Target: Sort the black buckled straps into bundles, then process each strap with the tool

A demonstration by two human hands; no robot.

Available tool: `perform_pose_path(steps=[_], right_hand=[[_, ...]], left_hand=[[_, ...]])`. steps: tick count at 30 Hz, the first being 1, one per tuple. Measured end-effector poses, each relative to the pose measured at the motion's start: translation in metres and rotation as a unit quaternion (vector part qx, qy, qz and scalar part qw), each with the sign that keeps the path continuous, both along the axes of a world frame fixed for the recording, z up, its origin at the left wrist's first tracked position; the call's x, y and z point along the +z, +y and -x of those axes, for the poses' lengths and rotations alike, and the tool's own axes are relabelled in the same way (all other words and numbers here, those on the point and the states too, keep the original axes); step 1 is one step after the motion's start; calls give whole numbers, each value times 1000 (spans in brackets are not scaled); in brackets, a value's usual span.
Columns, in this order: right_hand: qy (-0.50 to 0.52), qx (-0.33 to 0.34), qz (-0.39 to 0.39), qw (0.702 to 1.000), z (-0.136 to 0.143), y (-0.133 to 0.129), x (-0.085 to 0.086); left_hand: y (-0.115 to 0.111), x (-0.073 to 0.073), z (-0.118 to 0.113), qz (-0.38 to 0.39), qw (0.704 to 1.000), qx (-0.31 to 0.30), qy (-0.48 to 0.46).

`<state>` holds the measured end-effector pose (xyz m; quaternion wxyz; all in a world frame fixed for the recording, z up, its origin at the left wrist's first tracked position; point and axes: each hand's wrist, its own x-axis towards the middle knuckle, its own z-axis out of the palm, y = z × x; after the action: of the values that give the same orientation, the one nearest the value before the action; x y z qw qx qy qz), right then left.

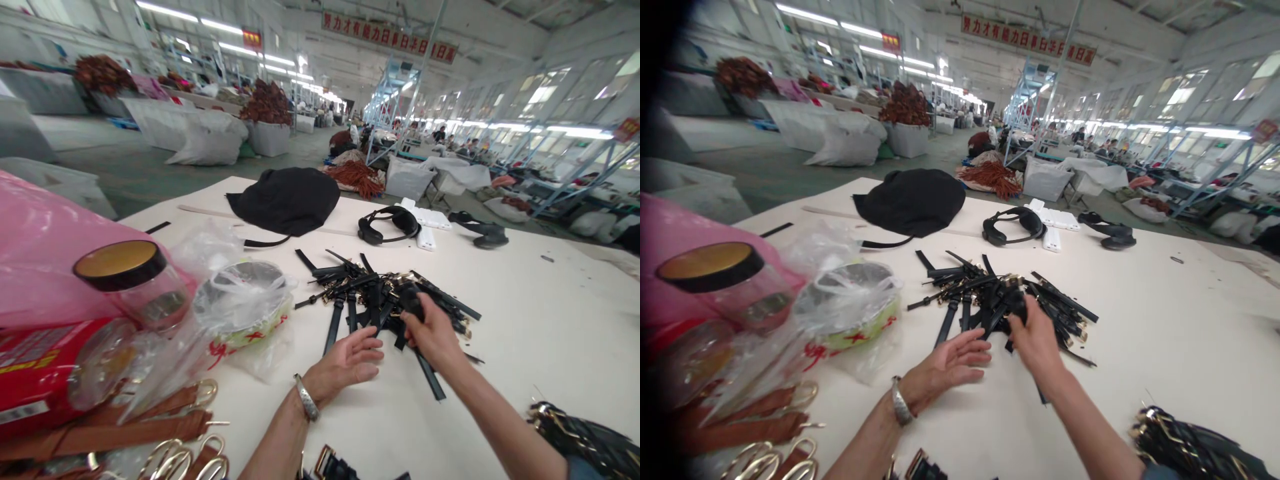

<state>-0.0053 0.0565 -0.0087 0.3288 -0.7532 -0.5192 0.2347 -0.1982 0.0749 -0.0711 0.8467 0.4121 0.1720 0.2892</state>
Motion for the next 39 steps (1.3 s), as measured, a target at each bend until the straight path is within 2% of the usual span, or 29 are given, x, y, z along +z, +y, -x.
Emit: perform_pose_path(steps=[2, 4, 6, 7, 9, 11, 13, 16, 19, 26, 33, 39], right_hand=[[-55, 109, -14, 992, 40, -22, 0], [-59, 210, 0, 976, 69, -38, 0], [-62, 272, 31, 960, 79, -45, 2], [-76, 278, 48, 956, 75, -43, 4], [-125, 233, 83, 961, 58, -29, 7], [-197, 119, 110, 967, 36, -3, 7], [-247, 43, 141, 958, 19, 25, 3], [-277, -8, 167, 946, 9, 61, -7], [-286, -41, 184, 939, 8, 81, -15], [-297, -64, 198, 932, -2, 94, -16], [-257, -66, 204, 942, -11, 110, -16], [-239, -99, 143, 955, -18, 88, -18]], left_hand=[[-2, 2, -3, 7, 1000, 19, -18], [-2, 6, -2, 26, 997, 62, -20], [1, 11, 0, 63, 990, 128, -12], [3, 12, 2, 82, 984, 159, -10], [7, 13, 4, 106, 975, 196, -7], [9, 13, 4, 109, 974, 199, -1], [9, 12, 3, 106, 977, 187, 2], [8, 12, 2, 97, 980, 175, 3], [8, 12, 4, 91, 980, 175, 0], [10, 11, 5, 85, 980, 178, -4], [9, 13, 4, 83, 981, 177, -5], [9, 13, 5, 101, 979, 174, -14]])
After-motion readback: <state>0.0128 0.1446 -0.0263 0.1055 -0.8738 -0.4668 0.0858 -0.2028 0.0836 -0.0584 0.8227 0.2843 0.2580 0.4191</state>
